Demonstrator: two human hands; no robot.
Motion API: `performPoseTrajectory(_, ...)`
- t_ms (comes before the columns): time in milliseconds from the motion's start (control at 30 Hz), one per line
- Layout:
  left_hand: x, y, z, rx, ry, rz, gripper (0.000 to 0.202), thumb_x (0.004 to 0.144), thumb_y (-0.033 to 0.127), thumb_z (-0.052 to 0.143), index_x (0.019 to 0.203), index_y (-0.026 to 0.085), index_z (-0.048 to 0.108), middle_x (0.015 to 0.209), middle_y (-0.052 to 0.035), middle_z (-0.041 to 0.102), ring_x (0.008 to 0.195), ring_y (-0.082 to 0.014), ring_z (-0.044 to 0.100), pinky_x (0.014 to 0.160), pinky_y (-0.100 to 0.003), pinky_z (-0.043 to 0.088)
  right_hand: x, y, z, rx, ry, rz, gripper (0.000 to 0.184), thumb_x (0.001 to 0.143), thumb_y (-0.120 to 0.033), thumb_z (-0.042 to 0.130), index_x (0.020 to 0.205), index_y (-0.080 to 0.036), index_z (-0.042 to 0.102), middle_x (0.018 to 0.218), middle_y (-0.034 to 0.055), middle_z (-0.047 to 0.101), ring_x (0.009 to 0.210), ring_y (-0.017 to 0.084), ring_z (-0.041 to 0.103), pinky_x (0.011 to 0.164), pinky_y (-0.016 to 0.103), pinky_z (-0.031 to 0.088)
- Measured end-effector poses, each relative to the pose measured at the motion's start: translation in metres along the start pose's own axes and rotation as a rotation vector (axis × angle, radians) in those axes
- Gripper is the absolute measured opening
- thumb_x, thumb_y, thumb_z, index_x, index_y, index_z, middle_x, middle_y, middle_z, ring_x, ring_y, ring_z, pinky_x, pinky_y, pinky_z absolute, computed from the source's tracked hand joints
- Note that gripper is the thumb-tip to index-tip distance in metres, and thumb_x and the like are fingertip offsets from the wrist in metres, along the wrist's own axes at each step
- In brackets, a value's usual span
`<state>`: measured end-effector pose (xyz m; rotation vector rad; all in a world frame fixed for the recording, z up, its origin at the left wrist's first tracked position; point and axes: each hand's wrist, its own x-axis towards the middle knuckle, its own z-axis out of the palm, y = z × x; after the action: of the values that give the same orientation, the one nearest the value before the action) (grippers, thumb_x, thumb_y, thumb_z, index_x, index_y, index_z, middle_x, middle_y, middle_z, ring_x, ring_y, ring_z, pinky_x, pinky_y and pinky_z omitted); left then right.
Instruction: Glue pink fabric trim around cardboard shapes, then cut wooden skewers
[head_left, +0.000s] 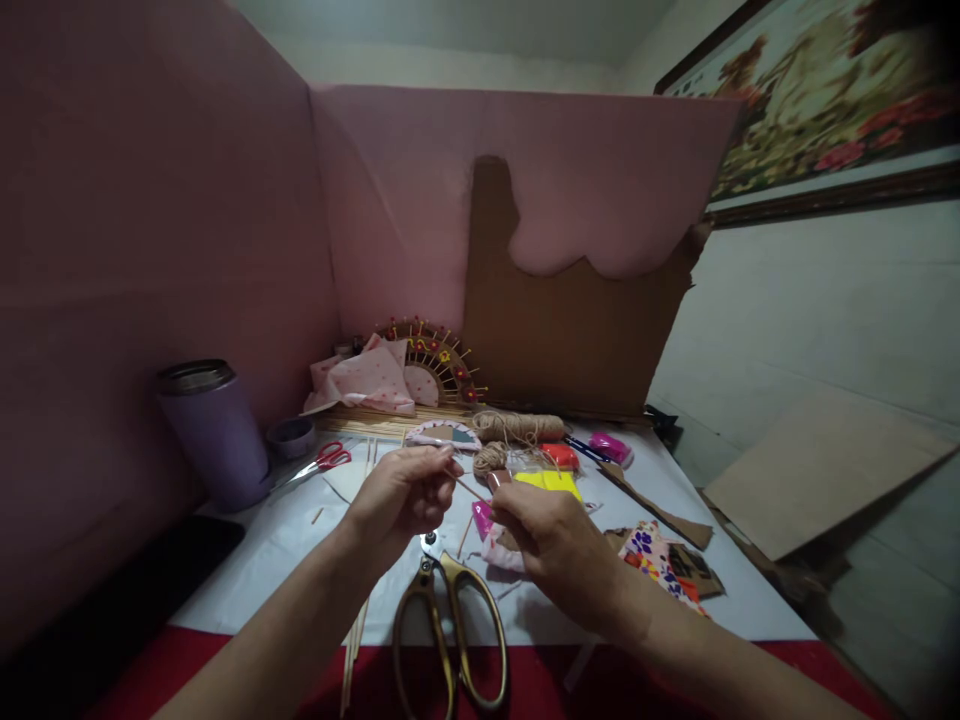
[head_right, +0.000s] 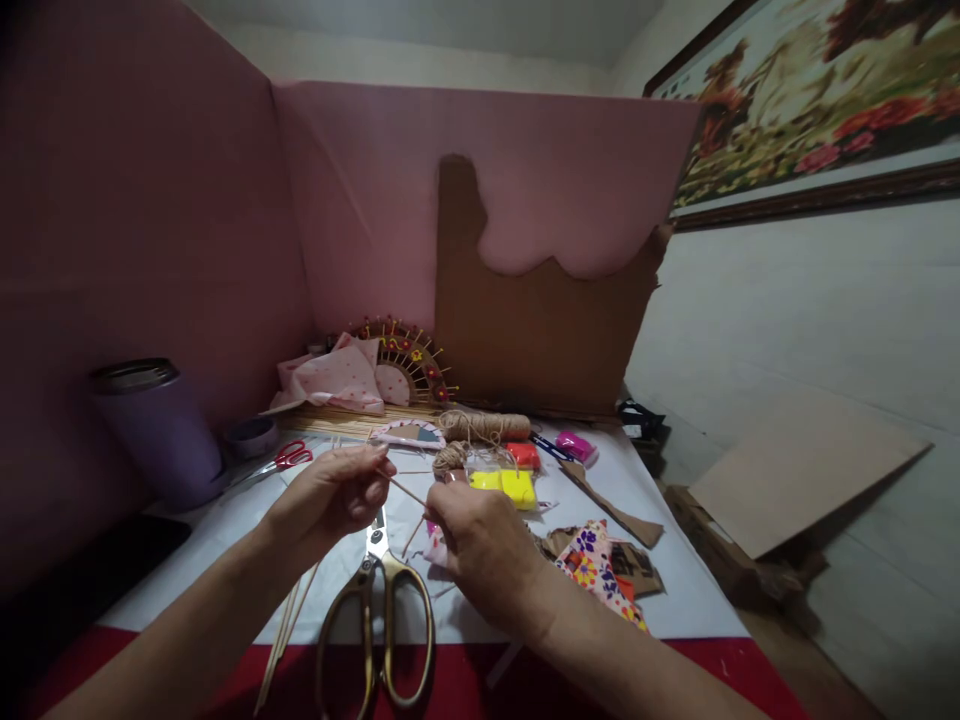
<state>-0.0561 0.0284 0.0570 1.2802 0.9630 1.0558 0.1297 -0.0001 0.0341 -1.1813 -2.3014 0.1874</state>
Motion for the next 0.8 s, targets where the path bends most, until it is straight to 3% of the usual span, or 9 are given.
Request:
performPoseTrajectory(133, 0.007, 0.007, -0.019, 0.209, 0.144, 0.041, 0.032, 0.072, 0.048, 0.05, 0.064, 0.018, 0.052, 0.047, 0.0049, 0.045, 0.035, -0.0065, 0.031, 0.036, -0.02, 0.021, 0.0, 0.0, 0.0, 0.028, 0.037, 0.037, 0.014, 0.08, -0.017, 0.057, 0.069, -0.018, 0.048, 0.064, -0.0013, 0.052, 0.057, 0.012, 0.04, 0.054, 0.025, 0.028)
performPoseTrajectory(267, 0.019, 0.006, -0.046, 0.575, 0.317, 0.049, 0.012, 0.061, 0.026, 0.063, 0.058, 0.019, 0.055, 0.047, 0.0031, 0.054, 0.042, -0.0096, 0.042, 0.044, -0.022, 0.026, 0.001, -0.003, -0.001, 0.11, 0.089, 0.084, 0.021, 0.088, -0.018, 0.045, 0.067, -0.019, 0.047, 0.063, -0.0001, 0.054, 0.055, 0.012, 0.045, 0.055, 0.026, 0.03)
performPoseTrajectory(333, 0.024, 0.0, -0.055, 0.772, 0.323, -0.022, 0.016, 0.058, 0.02, 0.066, 0.047, 0.019, 0.054, 0.038, 0.0028, 0.051, 0.043, -0.0121, 0.046, 0.047, -0.023, 0.028, 0.002, -0.003, -0.002, 0.134, 0.088, 0.099, 0.021, 0.087, -0.019, 0.047, 0.066, -0.019, 0.048, 0.062, 0.0002, 0.055, 0.055, 0.012, 0.046, 0.055, 0.026, 0.031)
performPoseTrajectory(433, 0.027, -0.008, -0.061, 1.01, 0.27, -0.141, 0.027, 0.062, 0.022, 0.068, 0.04, 0.019, 0.052, 0.034, 0.0025, 0.05, 0.046, -0.0145, 0.052, 0.052, -0.025, 0.034, 0.002, -0.003, -0.001, 0.139, 0.095, 0.101, 0.02, 0.087, -0.02, 0.049, 0.067, -0.019, 0.051, 0.062, 0.0004, 0.057, 0.055, 0.013, 0.048, 0.055, 0.026, 0.032)
performPoseTrajectory(567, 0.027, -0.015, -0.062, 1.208, 0.179, -0.264, 0.021, 0.08, 0.034, 0.06, 0.074, 0.014, 0.062, 0.073, -0.0008, 0.065, 0.068, -0.0145, 0.06, 0.067, -0.032, 0.047, 0.001, -0.003, 0.0, 0.153, 0.097, 0.102, 0.019, 0.086, -0.02, 0.049, 0.068, -0.018, 0.053, 0.063, 0.0013, 0.059, 0.056, 0.013, 0.05, 0.055, 0.026, 0.034)
performPoseTrajectory(667, 0.028, -0.02, -0.063, 1.277, 0.128, -0.334, 0.024, 0.086, 0.033, 0.054, 0.102, 0.015, 0.059, 0.102, -0.0054, 0.062, 0.087, -0.0177, 0.061, 0.076, -0.037, 0.05, 0.0, -0.003, 0.0, 0.152, 0.087, 0.098, 0.018, 0.086, -0.02, 0.049, 0.069, -0.018, 0.054, 0.065, 0.0019, 0.06, 0.057, 0.013, 0.05, 0.056, 0.026, 0.034)
performPoseTrajectory(800, 0.033, -0.028, -0.064, 1.295, 0.091, -0.371, 0.03, 0.085, 0.031, 0.055, 0.112, 0.017, 0.055, 0.113, -0.0072, 0.058, 0.095, -0.0205, 0.059, 0.079, -0.04, 0.05, 0.0, -0.003, -0.001, 0.147, 0.087, 0.093, 0.019, 0.087, -0.019, 0.049, 0.068, -0.017, 0.054, 0.064, 0.0019, 0.059, 0.056, 0.012, 0.049, 0.055, 0.026, 0.034)
